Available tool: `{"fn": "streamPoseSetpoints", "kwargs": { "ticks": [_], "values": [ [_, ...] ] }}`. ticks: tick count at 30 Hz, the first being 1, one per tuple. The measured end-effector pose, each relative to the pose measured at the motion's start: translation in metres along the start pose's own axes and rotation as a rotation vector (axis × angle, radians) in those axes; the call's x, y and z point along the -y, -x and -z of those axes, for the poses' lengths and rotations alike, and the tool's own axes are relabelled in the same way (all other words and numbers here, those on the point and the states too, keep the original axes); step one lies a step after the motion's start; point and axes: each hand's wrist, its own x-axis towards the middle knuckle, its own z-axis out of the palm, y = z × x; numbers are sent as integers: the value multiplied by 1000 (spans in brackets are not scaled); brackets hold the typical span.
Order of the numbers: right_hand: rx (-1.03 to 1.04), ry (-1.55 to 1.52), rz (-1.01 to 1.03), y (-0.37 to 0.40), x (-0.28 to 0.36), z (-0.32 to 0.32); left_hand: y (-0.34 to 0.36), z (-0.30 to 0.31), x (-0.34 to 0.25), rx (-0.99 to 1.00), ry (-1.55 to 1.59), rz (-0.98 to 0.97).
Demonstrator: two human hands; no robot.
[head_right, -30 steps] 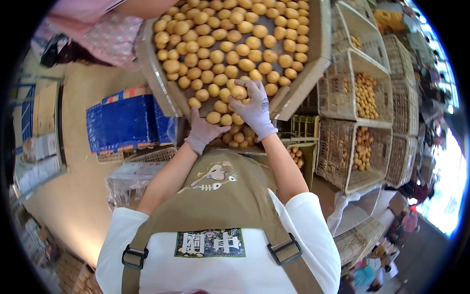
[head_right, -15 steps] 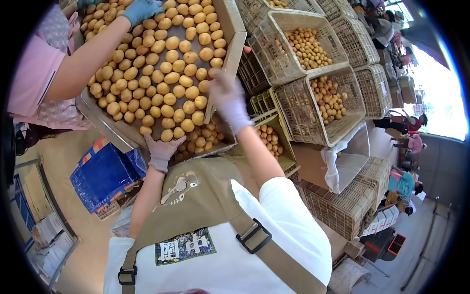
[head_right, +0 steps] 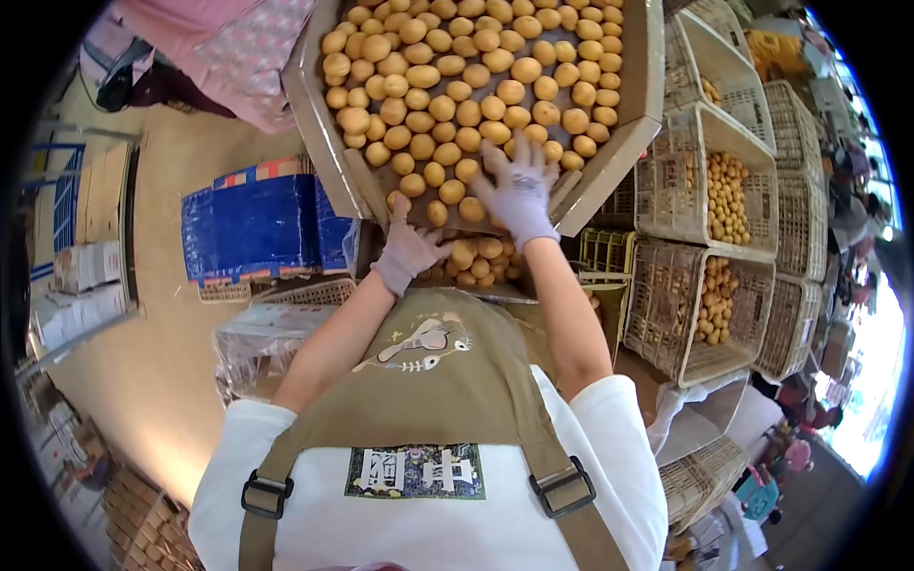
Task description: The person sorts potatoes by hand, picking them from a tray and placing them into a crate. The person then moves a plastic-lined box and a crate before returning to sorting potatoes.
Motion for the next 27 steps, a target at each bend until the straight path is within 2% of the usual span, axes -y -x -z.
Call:
{"fn": "streamPoseSetpoints", "kwargs": {
  "ticks": [1,3,4,5,7,8,9,11,12,13,15,26,27],
  "values": [
    [262,-36,36,8,10,-10,-6,5,1,8,55,-24],
    [366,31,217,28,22,-17,-10,13,2,136,104,30],
    [539,31,197,21,22,-2,-11,10,0,140,105,45],
    [566,56,206,16,21,12,-12,8,-1,143,106,61],
    [500,-497,32,-12,-3,5,-5,1,0,7,58,89],
    [265,-555,-140,-16,-3,11,-7,4,-1,80,5,107],
    [-80,-282,-92,-23,2,11,-5,3,0,97,-2,93],
    [208,-106,-79,-21,16,-7,-2,-3,1,132,-20,67],
    [394,-23,-18,-15,26,0,-6,1,0,172,52,109],
    [503,1,65,-7,28,-3,-5,0,-2,124,76,100],
    [529,-77,100,9,27,-6,-1,-2,-2,29,132,82],
    [455,-47,136,10,19,-4,-3,1,-3,63,169,127],
    [403,-175,84,6,18,-2,-4,0,-2,79,189,120]
  ]
}}
